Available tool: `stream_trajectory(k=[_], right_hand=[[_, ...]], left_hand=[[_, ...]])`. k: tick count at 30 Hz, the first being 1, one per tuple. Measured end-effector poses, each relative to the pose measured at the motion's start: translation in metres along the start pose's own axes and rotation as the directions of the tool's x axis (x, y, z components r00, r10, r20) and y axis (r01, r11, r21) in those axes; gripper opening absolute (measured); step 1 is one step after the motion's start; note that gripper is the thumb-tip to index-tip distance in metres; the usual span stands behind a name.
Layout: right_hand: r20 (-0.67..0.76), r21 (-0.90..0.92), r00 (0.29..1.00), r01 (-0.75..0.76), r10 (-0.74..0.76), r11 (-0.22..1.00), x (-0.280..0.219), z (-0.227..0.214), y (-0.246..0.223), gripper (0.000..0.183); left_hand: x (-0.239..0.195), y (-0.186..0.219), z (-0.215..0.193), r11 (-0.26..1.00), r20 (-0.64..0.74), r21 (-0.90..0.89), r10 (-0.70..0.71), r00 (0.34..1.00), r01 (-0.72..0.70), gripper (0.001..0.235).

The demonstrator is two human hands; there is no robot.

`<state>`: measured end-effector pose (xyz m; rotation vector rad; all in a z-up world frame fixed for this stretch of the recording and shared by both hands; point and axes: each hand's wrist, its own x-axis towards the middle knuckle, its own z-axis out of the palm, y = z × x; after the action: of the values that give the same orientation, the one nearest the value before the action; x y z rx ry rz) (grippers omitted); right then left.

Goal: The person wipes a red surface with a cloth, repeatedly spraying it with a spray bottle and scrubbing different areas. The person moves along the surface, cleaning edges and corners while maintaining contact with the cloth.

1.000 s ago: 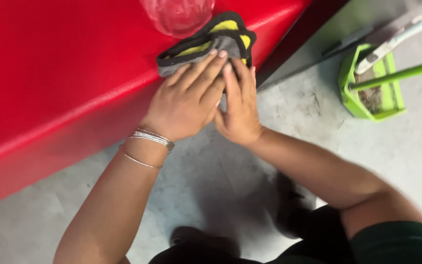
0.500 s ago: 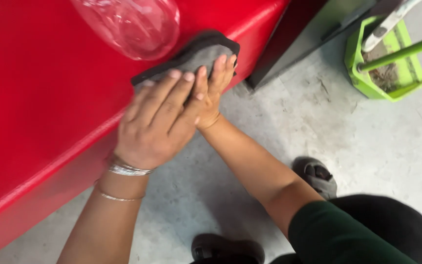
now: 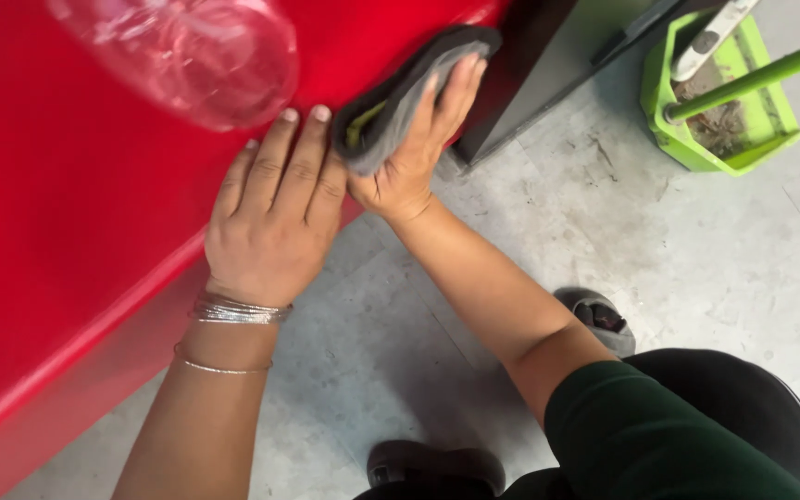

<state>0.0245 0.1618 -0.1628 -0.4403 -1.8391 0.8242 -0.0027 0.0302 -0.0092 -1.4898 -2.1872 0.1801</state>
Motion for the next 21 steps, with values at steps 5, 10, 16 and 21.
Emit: stream_trajectory(k=[5, 10, 16, 21], right_hand=[[-0.057, -0.033, 0.998, -0.014, 0.012, 0.999, -0.020, 0.014, 0.034, 0.095], [-0.002, 0.091, 0.978, -0.210, 0.211, 0.974, -0.071, 0.018, 0.067, 0.091], [0.030, 0.369, 0.899, -0.417, 0.438, 0.831, -0.063, 0.018, 0.027, 0.088], [0.028, 0.067, 0.992, -0.124, 0.123, 0.990, -0.006, -0.006, -0.001, 0.086]], left_hand=[[0.007, 0.002, 0.008, 1.000, -0.086, 0.027, 0.013, 0.996, -0.011, 0.018], [0.007, 0.003, 0.010, 1.000, -0.104, 0.001, -0.011, 0.995, 0.011, 0.024], [0.011, 0.006, 0.010, 0.999, -0.139, 0.022, -0.027, 0.990, 0.030, 0.021], [0.009, 0.008, 0.011, 0.999, -0.087, -0.033, -0.046, 0.995, 0.043, 0.031]])
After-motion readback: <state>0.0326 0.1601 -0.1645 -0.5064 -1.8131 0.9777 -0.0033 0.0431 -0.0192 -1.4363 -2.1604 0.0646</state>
